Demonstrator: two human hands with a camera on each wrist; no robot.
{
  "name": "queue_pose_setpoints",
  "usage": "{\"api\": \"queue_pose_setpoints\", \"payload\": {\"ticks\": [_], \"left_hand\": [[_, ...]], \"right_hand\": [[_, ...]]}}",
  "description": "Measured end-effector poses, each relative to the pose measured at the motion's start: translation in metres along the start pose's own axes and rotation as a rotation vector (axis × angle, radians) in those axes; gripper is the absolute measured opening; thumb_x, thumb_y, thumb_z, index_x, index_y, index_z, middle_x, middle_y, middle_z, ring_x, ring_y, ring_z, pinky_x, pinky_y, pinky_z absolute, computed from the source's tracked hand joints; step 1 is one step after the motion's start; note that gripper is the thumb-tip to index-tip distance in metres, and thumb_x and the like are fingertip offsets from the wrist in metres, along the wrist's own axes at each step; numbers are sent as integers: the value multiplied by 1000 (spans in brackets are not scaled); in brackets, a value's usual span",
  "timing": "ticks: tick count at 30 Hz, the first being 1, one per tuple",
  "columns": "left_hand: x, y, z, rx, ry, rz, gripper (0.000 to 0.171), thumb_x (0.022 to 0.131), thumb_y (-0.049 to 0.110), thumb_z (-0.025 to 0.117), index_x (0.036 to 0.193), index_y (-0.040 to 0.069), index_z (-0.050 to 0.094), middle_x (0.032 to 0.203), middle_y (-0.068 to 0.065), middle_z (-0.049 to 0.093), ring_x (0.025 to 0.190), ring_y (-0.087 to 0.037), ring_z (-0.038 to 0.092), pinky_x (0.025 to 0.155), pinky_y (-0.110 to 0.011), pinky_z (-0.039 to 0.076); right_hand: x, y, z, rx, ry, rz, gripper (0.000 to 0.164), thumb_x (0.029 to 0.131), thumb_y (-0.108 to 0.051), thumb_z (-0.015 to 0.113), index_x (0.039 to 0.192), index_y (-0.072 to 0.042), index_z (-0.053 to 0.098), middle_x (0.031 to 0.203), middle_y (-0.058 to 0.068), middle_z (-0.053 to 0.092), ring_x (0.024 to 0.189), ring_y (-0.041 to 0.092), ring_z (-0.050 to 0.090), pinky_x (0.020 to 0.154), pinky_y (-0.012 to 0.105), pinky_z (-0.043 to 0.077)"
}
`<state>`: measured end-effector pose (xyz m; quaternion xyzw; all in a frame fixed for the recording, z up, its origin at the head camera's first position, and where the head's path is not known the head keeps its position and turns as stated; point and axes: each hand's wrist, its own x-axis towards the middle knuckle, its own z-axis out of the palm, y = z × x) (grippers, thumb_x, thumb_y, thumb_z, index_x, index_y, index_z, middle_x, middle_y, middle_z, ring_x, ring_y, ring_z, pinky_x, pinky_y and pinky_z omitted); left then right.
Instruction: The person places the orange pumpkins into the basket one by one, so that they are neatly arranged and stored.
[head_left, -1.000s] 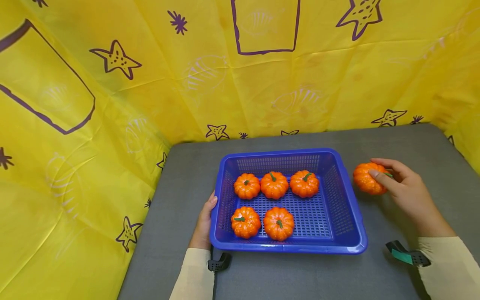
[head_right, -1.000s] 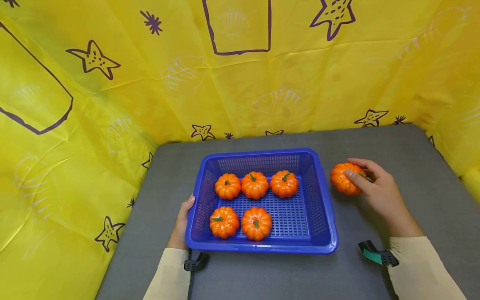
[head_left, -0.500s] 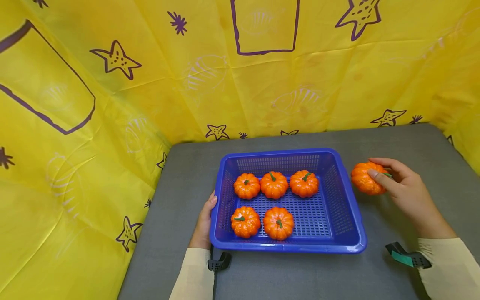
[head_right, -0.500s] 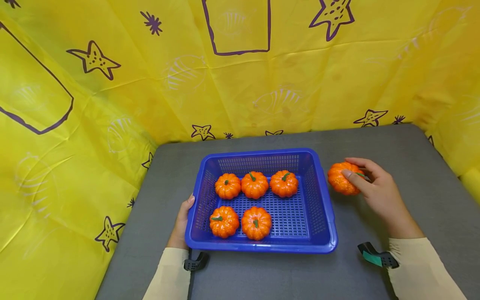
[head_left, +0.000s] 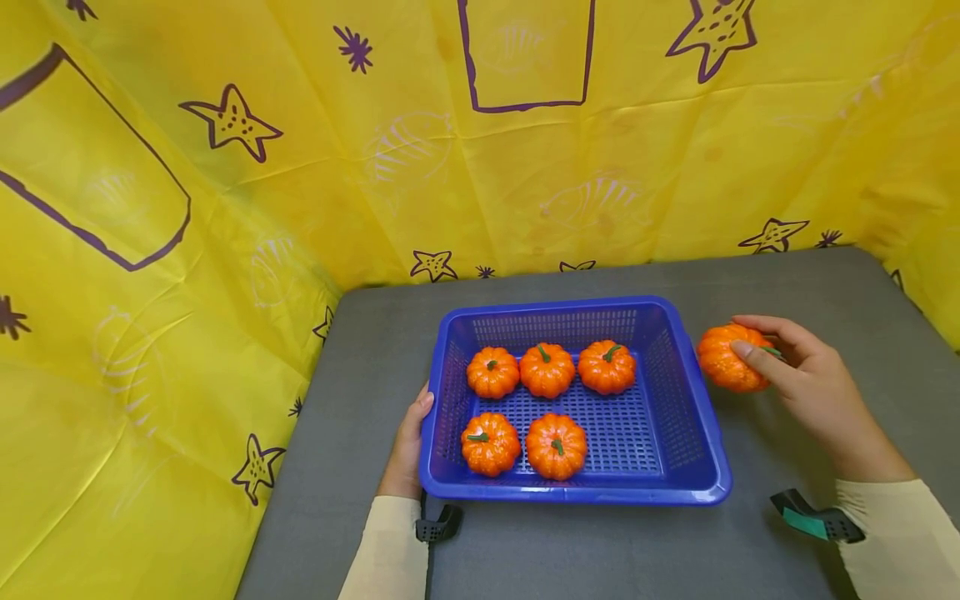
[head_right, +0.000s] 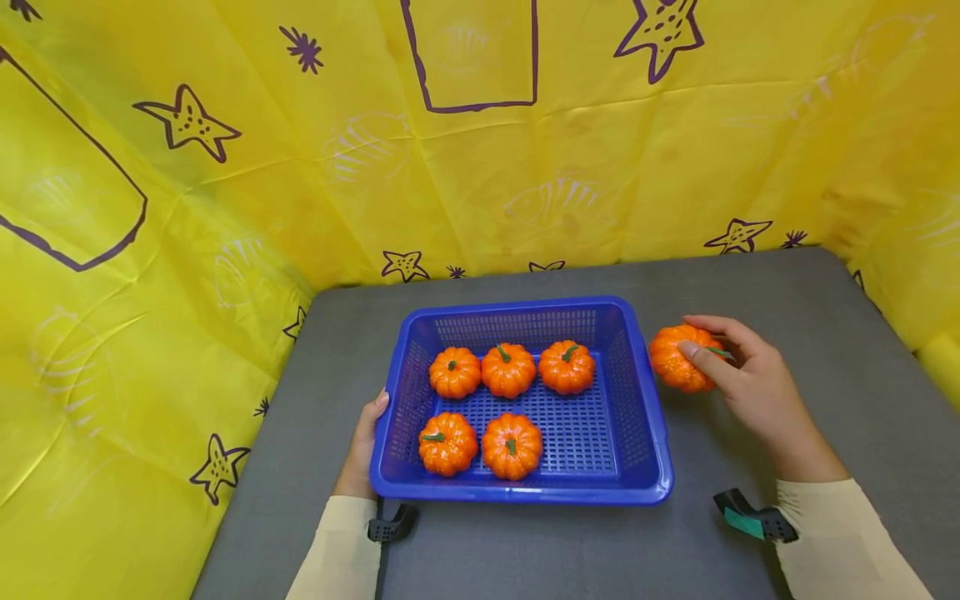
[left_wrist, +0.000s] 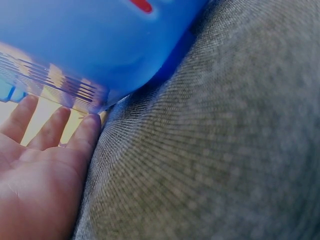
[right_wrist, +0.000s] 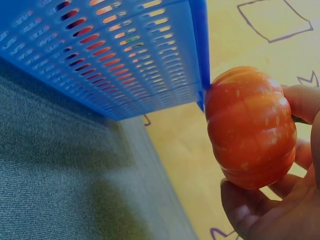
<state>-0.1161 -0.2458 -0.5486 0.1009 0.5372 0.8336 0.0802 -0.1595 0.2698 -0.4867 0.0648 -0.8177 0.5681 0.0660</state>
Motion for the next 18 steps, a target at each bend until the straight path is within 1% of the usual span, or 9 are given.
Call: {"api": "queue_pose_setpoints", "payload": {"ticks": [3, 6, 10, 15, 18], "left_hand": [[-5, 3, 8, 8, 73, -59, 68, 110, 31, 29, 174, 12, 19, 155, -11, 52, 133, -27, 56, 110, -39, 48], [-6, 3, 8, 25, 113, -89, 72, 109, 37, 36, 174, 11, 19, 159, -19, 47, 133, -30, 55, 109, -41, 49], [-7, 1, 4, 37, 127, -105, 76, 107, 41, 43, 174, 14, 21, 164, -22, 42, 135, -31, 55, 110, -43, 48], [-8, 2, 6, 46, 140, -107, 77, 108, 43, 43, 174, 13, 20, 166, -23, 38, 135, -30, 55, 111, -42, 47], [-8, 1, 6, 49, 138, -106, 76, 108, 43, 43, 174, 13, 21, 165, -23, 40, 135, -29, 55, 110, -43, 48]], "right_hand": [[0, -3, 1, -4, 3, -8, 41, 107, -11, 70, 147, -4, 64, 126, -16, 67, 103, 3, 65, 79, 13, 53], [-1, -6, 2, -9, 4, -15, 41, 107, -11, 70, 147, -4, 65, 125, -15, 66, 101, 3, 65, 78, 13, 53], [-1, -11, 3, -6, -1, -20, 41, 107, -11, 70, 147, -4, 64, 125, -14, 66, 99, 3, 67, 77, 14, 54], [-2, -16, 7, -4, -10, -37, 40, 107, -9, 69, 147, -4, 65, 126, -12, 66, 99, 4, 67, 77, 14, 55], [-2, -17, 9, 0, -23, -55, 41, 107, -7, 69, 147, -5, 65, 127, -12, 66, 99, 3, 67, 77, 14, 55]]}}
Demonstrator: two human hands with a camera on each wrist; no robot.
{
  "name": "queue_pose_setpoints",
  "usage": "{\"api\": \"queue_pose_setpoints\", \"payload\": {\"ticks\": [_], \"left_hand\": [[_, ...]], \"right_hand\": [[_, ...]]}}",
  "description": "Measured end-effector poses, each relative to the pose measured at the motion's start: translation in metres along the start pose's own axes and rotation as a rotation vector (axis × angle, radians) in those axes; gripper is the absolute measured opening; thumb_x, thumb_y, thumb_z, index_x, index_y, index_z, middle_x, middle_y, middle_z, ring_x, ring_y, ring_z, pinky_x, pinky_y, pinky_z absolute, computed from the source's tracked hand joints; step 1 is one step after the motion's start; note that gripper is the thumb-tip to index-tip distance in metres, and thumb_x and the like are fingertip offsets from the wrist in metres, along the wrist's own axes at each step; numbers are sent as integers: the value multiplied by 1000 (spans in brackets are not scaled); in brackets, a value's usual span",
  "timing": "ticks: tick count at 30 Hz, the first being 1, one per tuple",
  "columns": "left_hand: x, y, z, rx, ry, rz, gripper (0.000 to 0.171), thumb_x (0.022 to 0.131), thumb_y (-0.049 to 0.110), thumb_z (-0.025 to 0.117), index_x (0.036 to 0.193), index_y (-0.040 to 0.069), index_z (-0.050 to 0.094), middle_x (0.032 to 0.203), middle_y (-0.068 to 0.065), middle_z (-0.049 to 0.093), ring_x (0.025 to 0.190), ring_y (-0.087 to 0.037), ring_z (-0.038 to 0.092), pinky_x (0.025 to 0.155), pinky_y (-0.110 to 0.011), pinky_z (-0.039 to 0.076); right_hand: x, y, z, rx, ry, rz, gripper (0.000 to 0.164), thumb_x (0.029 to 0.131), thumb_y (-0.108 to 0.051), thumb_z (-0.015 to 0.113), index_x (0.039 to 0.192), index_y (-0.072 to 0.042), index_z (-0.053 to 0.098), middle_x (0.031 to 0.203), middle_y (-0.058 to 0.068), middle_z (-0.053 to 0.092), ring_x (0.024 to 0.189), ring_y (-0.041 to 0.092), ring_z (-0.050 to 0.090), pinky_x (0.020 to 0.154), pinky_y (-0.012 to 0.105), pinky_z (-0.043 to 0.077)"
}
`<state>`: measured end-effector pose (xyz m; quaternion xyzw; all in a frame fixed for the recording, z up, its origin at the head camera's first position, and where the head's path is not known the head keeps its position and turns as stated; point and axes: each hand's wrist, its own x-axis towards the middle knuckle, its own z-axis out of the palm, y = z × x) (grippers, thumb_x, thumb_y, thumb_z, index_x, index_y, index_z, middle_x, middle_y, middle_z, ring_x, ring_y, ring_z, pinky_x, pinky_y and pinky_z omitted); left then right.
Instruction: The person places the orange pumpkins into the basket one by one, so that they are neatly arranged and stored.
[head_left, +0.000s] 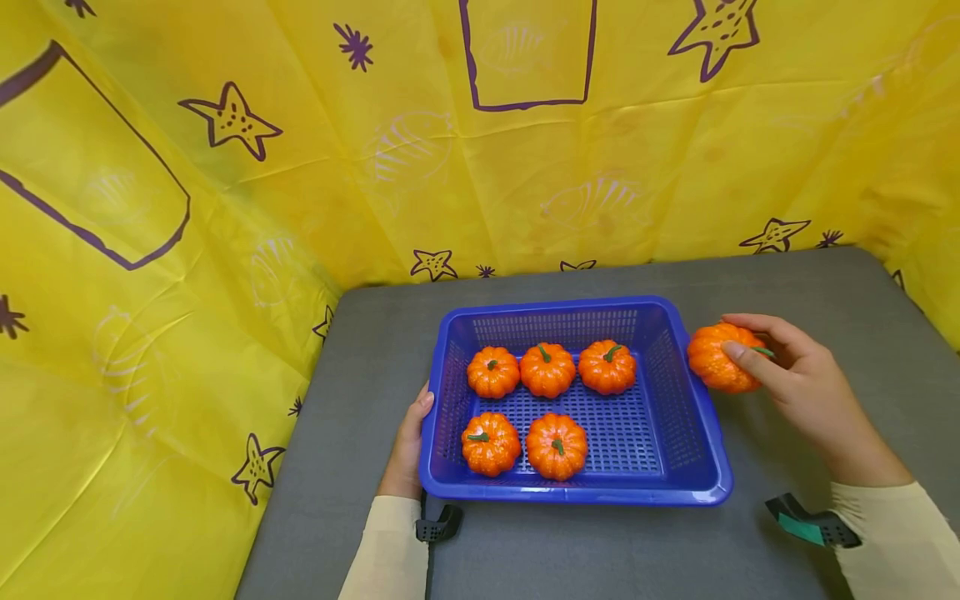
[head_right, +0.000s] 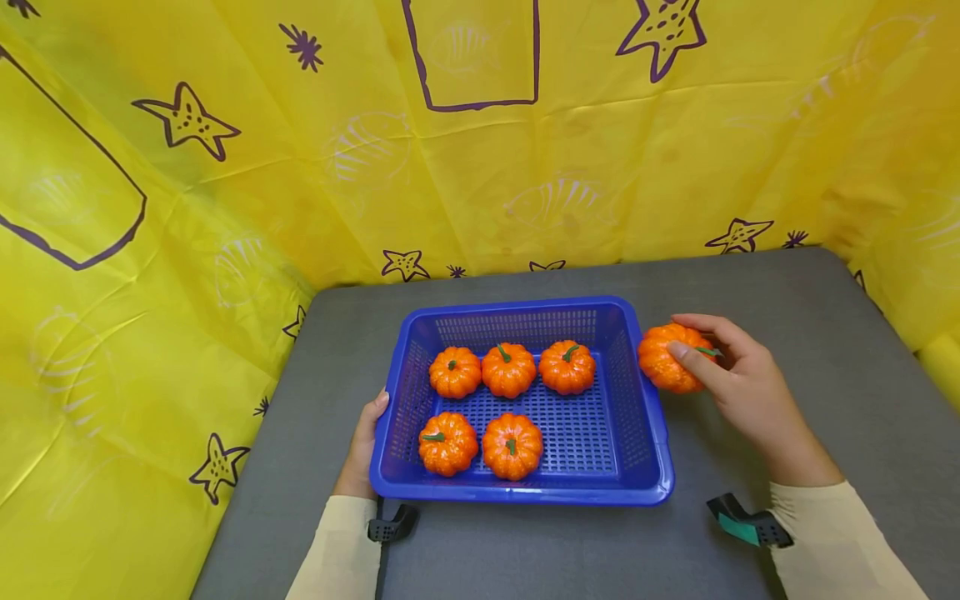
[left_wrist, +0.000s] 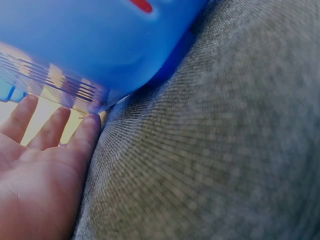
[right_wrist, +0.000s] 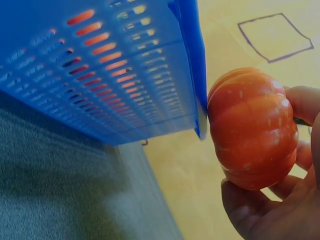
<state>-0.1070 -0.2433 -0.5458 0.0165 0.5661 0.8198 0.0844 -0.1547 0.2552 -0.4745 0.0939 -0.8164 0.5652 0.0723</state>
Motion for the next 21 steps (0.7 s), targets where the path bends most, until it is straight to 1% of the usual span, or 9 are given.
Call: {"api": "queue_pose_setpoints", "payload": {"ticks": [3, 7, 9, 12, 15, 21], "left_hand": [[0, 0, 0, 1, -2, 2, 75, 108, 43, 43, 174, 14, 22, 165, -22, 41, 135, -30, 55, 111, -43, 48], [0, 0, 0, 0, 3, 1, 75, 108, 43, 44, 174, 14, 22, 165, -21, 42, 135, -29, 55, 110, -42, 48], [0, 1, 1, 1, 2, 1, 75, 108, 43, 43, 174, 14, 21, 165, -22, 41, 135, -29, 55, 110, -42, 48], [0, 1, 1, -1, 0, 1, 75, 108, 42, 43, 174, 14, 21, 166, -23, 40, 135, -30, 55, 110, -42, 48], [0, 1, 1, -2, -3, 4, 75, 108, 41, 43, 174, 13, 21, 166, -23, 39, 135, -30, 55, 110, -43, 48], [0, -1, 0, -10, -2, 5, 75, 107, 41, 43, 174, 14, 21, 166, -22, 39, 138, -31, 53, 112, -43, 47]], "right_hand": [[0, -2, 3, 3, -11, -12, 41, 107, -7, 69, 147, -6, 65, 128, -13, 66, 100, 3, 67, 77, 15, 55], [-1, -7, 7, 5, -19, -6, 40, 107, -7, 70, 146, -5, 66, 128, -11, 67, 98, 6, 68, 75, 16, 56], [-1, -10, 10, 24, -25, -12, 40, 106, -5, 69, 146, -4, 65, 127, -8, 68, 98, 8, 69, 75, 18, 57], [-2, -13, 13, 53, -31, -37, 40, 105, -3, 70, 145, -6, 67, 127, -6, 69, 97, 10, 69, 74, 19, 58], [-1, -15, 16, 96, -48, -67, 42, 104, 2, 69, 145, -5, 67, 126, -3, 70, 96, 12, 70, 74, 20, 59], [-1, -21, 22, 119, -89, -96, 43, 104, 5, 68, 146, -3, 65, 128, -1, 68, 93, 12, 72, 72, 22, 60]]}}
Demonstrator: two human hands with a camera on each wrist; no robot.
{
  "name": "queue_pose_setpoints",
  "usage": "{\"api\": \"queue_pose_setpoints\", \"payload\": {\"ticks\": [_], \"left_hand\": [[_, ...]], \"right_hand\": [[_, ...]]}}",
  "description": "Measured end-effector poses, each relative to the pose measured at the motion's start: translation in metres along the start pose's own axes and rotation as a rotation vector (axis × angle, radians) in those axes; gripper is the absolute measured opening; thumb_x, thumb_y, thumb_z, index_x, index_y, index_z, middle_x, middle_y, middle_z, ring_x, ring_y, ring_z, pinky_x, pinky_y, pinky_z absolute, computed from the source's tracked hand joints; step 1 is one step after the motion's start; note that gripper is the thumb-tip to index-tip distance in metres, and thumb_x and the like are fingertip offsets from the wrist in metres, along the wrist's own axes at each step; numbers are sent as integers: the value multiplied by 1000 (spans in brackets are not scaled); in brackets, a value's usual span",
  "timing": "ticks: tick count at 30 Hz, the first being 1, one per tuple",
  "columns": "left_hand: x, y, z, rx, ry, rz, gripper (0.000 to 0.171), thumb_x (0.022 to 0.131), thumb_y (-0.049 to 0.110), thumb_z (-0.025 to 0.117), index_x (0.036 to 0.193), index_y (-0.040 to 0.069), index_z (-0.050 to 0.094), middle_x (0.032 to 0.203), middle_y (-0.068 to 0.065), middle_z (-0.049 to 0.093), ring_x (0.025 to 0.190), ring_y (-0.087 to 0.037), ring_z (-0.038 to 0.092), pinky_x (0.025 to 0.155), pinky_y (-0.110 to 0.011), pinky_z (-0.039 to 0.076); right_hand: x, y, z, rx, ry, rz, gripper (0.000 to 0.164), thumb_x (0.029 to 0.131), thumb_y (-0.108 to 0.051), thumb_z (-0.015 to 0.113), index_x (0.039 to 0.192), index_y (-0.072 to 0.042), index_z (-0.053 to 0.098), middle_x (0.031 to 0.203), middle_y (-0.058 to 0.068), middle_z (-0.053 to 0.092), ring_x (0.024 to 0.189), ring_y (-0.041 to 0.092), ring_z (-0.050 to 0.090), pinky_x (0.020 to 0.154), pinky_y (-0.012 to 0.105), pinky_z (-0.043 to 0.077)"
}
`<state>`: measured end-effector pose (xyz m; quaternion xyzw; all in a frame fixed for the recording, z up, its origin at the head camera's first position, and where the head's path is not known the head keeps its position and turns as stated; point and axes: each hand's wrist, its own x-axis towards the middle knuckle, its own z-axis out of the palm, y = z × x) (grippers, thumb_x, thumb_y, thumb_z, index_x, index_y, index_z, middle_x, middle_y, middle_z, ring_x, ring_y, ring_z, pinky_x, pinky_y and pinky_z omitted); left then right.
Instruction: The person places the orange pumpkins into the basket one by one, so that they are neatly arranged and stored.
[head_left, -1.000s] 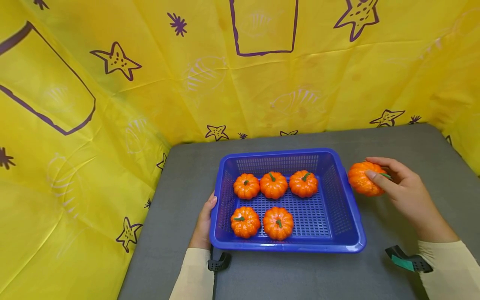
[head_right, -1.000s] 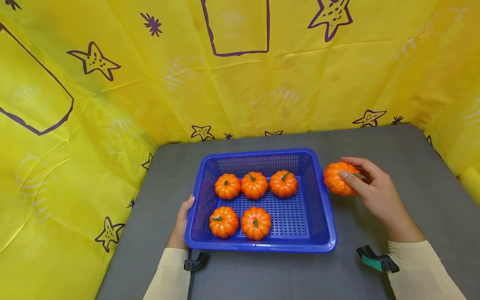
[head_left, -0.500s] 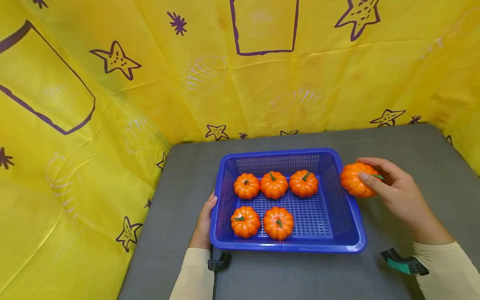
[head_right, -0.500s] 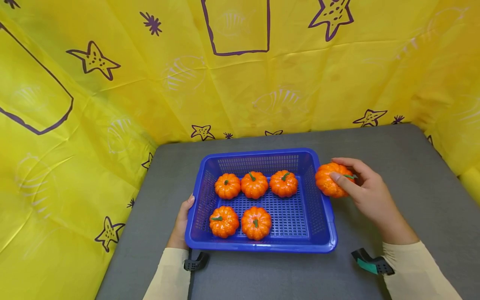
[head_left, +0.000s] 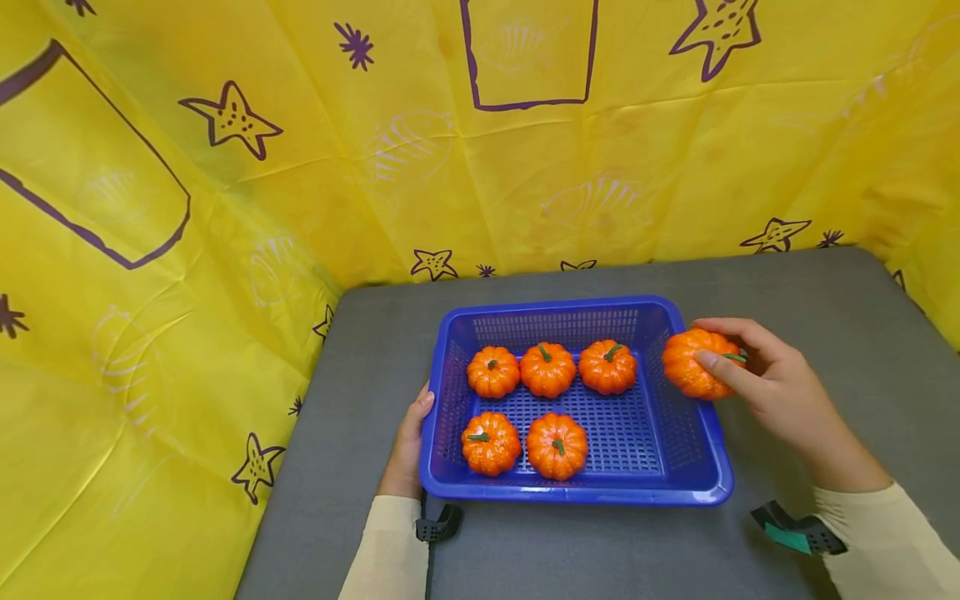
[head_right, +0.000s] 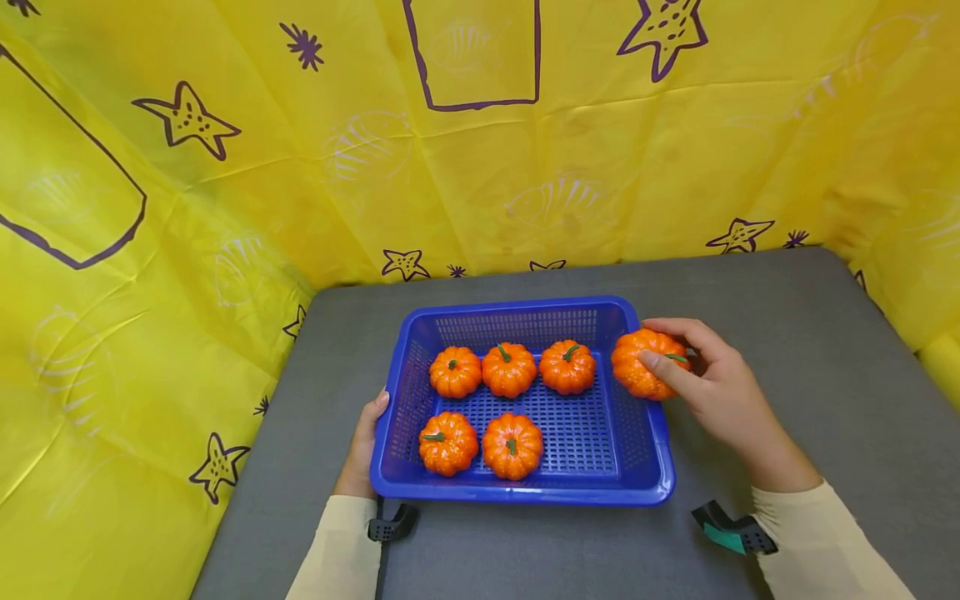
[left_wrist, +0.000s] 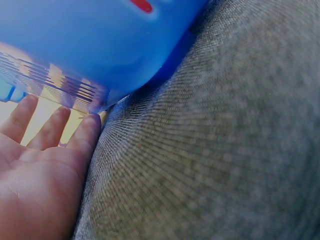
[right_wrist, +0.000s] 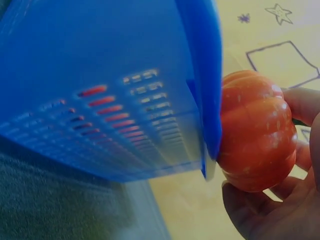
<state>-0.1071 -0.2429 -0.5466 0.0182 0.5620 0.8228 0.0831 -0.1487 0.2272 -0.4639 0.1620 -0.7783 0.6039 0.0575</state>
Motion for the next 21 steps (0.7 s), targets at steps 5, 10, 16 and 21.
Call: {"api": "queue_pose_setpoints", "payload": {"ticks": [5, 10, 16, 21], "left_hand": [[1, -1, -1, -7, -13, 3, 75, 107, 42, 43, 174, 15, 21, 167, -21, 37, 140, -31, 51, 113, -43, 45], [1, -1, -1, 2, -12, 7, 74, 108, 42, 43, 174, 14, 22, 165, -20, 41, 138, -31, 52, 112, -42, 46], [1, 0, -1, -3, -27, 13, 74, 109, 41, 41, 175, 16, 20, 169, -20, 36, 141, -32, 49, 114, -43, 44], [0, 0, 0, -15, -28, 8, 74, 109, 41, 42, 175, 18, 19, 172, -21, 31, 144, -33, 46, 115, -43, 43]], "right_hand": [[0, -5, 8, 31, -29, -31, 44, 102, 10, 67, 144, 3, 63, 126, 3, 66, 92, 14, 72, 72, 24, 61], [-2, -10, 15, -24, -54, -78, 43, 100, 13, 67, 142, 3, 64, 131, 2, 64, 96, 13, 68, 75, 23, 60], [-3, -13, 25, -18, -75, -135, 47, 96, 17, 70, 140, 3, 66, 133, 4, 65, 102, 14, 68, 78, 21, 58], [-2, -17, 32, -16, -99, -190, 47, 94, 18, 72, 138, 3, 67, 133, 4, 65, 107, 15, 65, 83, 18, 55]]}}
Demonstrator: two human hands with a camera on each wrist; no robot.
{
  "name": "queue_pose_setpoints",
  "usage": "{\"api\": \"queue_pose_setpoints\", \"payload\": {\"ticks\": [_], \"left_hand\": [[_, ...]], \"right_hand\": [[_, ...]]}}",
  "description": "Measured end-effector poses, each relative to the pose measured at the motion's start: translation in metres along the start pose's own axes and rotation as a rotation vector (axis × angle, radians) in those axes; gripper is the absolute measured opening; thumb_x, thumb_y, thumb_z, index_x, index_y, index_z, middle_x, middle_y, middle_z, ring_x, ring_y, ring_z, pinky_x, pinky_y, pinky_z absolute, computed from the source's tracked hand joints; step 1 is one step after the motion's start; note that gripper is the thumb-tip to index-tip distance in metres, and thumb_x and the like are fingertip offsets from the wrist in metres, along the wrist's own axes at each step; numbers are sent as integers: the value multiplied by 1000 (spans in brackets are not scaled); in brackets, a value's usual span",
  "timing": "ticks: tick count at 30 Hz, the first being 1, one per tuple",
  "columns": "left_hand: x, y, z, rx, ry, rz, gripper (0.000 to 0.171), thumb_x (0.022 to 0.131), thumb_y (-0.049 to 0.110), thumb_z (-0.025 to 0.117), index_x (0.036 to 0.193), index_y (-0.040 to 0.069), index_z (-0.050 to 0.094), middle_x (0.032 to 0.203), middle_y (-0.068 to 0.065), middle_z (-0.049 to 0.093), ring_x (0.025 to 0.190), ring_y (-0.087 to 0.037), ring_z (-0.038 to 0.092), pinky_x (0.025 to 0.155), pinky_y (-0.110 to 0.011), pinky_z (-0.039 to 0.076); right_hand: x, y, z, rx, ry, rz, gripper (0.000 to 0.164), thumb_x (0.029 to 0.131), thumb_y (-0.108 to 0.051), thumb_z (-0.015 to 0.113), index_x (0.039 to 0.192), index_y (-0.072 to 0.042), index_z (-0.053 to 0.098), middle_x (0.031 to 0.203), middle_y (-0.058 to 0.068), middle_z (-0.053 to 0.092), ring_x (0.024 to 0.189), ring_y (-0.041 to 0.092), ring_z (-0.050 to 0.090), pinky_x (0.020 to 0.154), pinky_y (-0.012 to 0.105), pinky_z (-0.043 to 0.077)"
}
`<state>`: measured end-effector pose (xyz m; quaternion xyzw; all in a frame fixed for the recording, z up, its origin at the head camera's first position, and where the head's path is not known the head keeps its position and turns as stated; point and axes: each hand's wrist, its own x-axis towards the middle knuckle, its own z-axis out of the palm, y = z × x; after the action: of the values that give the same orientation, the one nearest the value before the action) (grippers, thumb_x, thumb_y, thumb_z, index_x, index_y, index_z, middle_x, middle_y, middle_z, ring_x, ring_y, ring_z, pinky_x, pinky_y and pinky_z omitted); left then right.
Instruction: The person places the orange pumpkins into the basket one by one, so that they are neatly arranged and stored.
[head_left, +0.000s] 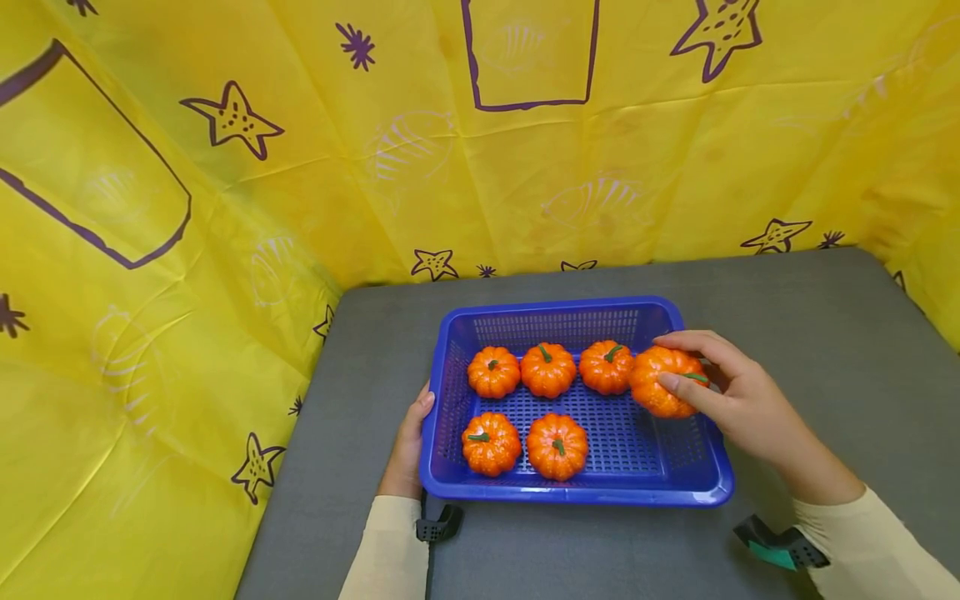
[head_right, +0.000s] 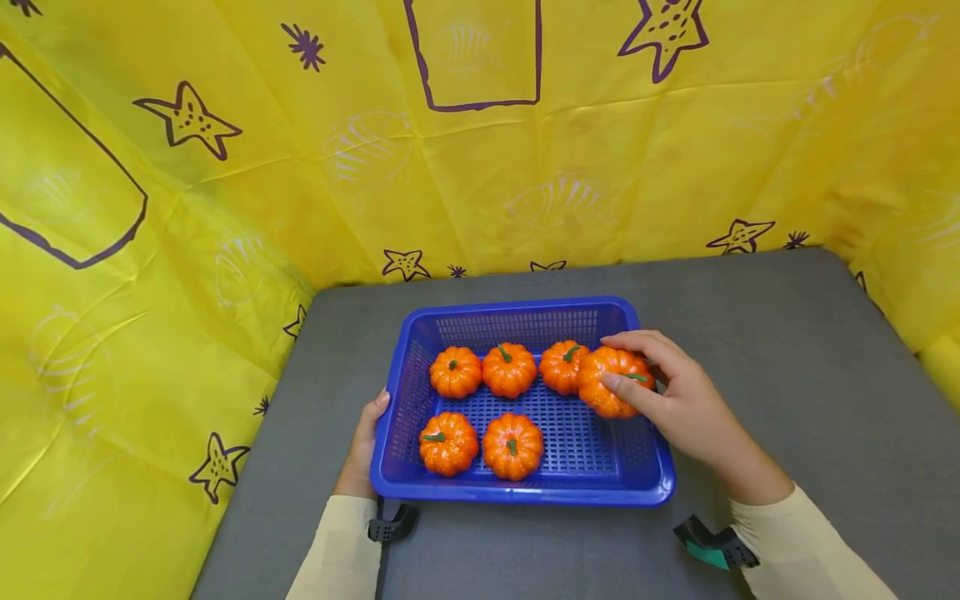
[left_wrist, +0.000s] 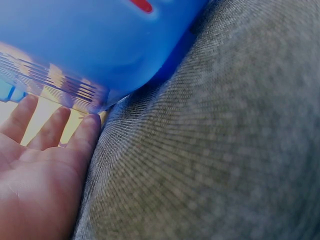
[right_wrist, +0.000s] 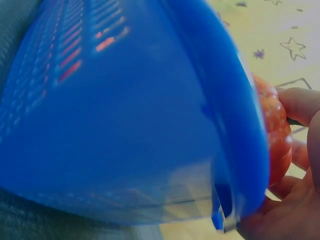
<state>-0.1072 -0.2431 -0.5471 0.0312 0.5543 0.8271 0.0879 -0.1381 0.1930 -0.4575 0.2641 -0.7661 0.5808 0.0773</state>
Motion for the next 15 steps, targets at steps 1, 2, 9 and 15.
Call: {"api": "queue_pose_setpoints", "payload": {"ticks": [1, 2, 9, 15], "left_hand": [[0, 0, 0, -1, 1, 0, 74, 108, 41, 42, 175, 18, 19, 172, -21, 31, 144, -34, 46, 115, -44, 43], [0, 0, 0, 0, 3, -2, 74, 108, 42, 42, 175, 18, 20, 172, -21, 31, 144, -34, 46, 115, -44, 43], [-1, 3, 2, -3, -2, -3, 74, 108, 40, 42, 175, 18, 19, 172, -21, 31, 144, -34, 46, 115, -44, 43], [-1, 2, 2, -4, 2, -7, 73, 108, 41, 42, 175, 19, 20, 172, -20, 31, 145, -35, 45, 116, -44, 43]], "right_hand": [[1, -1, 1, -2, -6, -7, 47, 93, 18, 72, 137, 4, 67, 132, 3, 65, 108, 15, 65, 85, 18, 54], [1, -1, 3, -1, -15, -12, 47, 93, 19, 72, 137, 3, 67, 132, 3, 65, 109, 15, 64, 85, 18, 54], [4, -3, 13, -1, -76, -49, 48, 91, 17, 74, 136, -1, 69, 132, 10, 65, 116, 16, 63, 93, 18, 53], [6, -3, 21, -14, -102, -78, 49, 91, 15, 77, 135, -6, 70, 133, 8, 66, 119, 16, 62, 97, 19, 50]]}}
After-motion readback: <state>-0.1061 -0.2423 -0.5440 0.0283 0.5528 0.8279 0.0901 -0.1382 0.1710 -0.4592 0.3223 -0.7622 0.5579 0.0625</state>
